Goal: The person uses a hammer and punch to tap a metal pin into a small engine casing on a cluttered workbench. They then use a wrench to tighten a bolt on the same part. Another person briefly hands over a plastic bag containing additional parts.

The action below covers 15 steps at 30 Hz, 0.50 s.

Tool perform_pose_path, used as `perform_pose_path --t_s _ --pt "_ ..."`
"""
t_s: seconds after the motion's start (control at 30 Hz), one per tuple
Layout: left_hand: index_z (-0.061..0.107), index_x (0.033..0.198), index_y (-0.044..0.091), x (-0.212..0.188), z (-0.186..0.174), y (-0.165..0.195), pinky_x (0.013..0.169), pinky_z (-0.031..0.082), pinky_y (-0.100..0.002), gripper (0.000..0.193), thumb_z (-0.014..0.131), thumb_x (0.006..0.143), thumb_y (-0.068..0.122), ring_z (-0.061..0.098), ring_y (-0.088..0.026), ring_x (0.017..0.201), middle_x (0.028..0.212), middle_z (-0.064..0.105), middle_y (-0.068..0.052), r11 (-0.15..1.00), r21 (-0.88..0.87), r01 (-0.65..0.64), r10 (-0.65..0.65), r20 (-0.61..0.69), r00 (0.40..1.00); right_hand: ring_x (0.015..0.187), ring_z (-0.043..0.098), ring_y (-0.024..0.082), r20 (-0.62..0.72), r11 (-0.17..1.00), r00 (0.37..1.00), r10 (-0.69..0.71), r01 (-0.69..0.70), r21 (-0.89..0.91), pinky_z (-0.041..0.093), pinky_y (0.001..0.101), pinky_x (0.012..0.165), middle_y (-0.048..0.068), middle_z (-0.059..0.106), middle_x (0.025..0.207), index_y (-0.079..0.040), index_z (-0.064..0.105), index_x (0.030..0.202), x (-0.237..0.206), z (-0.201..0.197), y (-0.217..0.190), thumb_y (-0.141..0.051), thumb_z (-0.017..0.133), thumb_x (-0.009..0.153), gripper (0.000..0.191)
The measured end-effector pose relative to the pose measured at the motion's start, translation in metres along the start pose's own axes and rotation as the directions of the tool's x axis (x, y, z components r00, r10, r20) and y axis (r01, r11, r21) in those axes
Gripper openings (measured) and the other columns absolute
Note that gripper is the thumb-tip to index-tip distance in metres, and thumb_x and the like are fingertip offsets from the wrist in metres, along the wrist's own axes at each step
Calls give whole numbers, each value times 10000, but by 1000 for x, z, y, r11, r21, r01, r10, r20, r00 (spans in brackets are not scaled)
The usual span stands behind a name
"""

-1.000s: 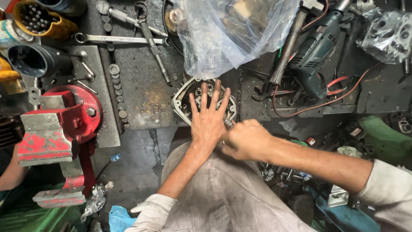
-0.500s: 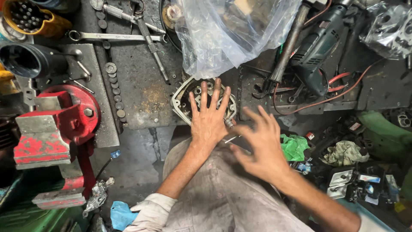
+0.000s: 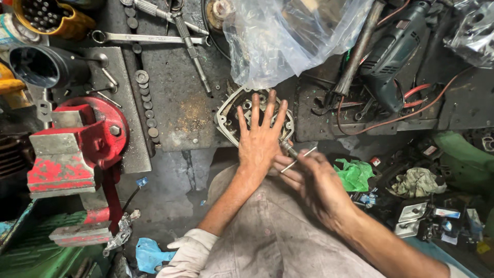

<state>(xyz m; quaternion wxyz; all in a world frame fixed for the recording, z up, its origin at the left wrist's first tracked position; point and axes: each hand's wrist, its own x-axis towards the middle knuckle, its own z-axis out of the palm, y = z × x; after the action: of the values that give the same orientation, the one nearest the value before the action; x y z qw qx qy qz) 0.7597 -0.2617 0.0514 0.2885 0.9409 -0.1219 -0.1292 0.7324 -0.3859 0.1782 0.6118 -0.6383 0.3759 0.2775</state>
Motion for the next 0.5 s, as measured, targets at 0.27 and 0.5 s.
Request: perform_pose_path --t_s 0.27,0.5 --pt "334 1618 147 -1 1 0 1239 111 -716 1061 813 758 543 111 -432 1588 1721 164 -137 998 39 -46 51 -144 988 1135 610 354 166 227 979 -121 191 -955 456 434 1032 147 654 1165 -100 570 1234 7 5 -32 -362 633 968 380" --pt "312 1631 176 -4 10 -5 1235 100 -716 1135 812 692 573 102 -425 1580 1716 136 -125 999 38 -14 15 -33 999 860 621 201 -72 969 967 245 -241 57 498 407 940 74 669 855 -98 609 979 -10 -1 -16 -237 557 966 149"
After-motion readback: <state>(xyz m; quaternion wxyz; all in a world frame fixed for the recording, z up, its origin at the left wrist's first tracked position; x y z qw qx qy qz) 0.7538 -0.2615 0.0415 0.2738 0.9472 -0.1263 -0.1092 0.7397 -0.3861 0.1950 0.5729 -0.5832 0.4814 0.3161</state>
